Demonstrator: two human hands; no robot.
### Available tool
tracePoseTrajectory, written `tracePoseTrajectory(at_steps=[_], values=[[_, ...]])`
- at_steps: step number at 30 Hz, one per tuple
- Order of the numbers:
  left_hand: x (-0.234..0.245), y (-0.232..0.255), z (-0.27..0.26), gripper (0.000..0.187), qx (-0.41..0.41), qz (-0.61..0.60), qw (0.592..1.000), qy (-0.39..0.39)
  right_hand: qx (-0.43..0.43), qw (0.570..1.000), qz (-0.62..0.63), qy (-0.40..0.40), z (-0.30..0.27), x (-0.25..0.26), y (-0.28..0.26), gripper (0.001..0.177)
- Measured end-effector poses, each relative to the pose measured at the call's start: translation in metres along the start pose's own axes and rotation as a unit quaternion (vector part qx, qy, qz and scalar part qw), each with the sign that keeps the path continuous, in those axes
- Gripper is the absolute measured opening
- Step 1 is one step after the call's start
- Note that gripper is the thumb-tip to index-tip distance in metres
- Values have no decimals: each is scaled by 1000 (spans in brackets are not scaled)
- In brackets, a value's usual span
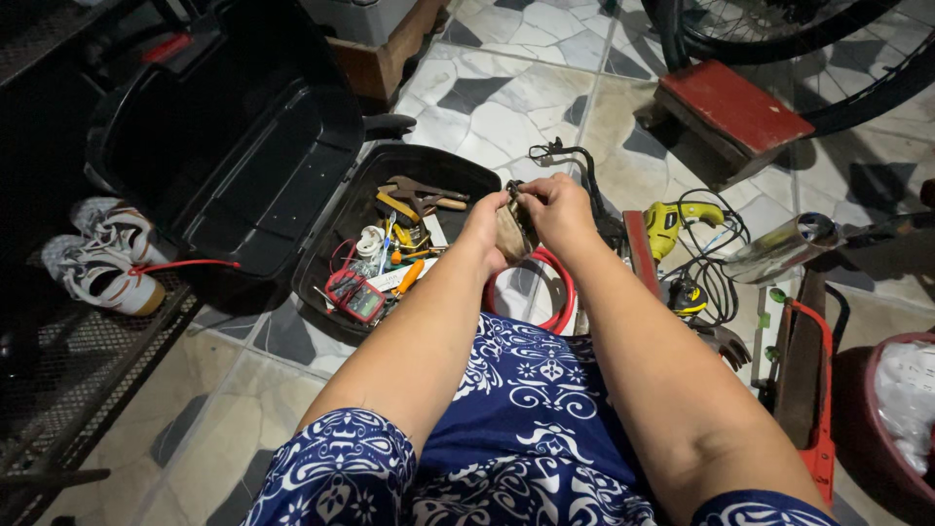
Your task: The person sits on the floor and empties a black toolbox, then sorts and arranges various tools and parts on the floor beside it. They handle pliers, screwdrivers, a multimeter, and small hardware items, placing them in groups on the tiled floor.
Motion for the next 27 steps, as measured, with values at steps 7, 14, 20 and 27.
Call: tracePoseTrajectory(at_steps=[7, 14, 20, 27], values=[[0, -4, 10, 39, 14, 26, 999, -26, 55, 998, 19, 15, 0, 3, -7, 14], [-5, -2, 5, 47, 8, 32, 999, -37, 71, 997, 17, 21, -1, 4, -8, 13], [-2, 3, -2, 52, 13, 29, 999, -7, -248, 824, 509, -13, 6, -15, 69, 20], [-4, 4, -5, 51, -1, 22, 1000, 11, -329, 564, 754, 64, 6, -6, 100, 34]])
Point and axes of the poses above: each hand's wrist, its own z-axis towards the middle knuckle, its own x-axis out of the back of the hand, y = z × x, the point moved 7 cm from there along z, towards the middle knuckle, and after that the axes turned 7 degrees about z, right-handed, at the moved point
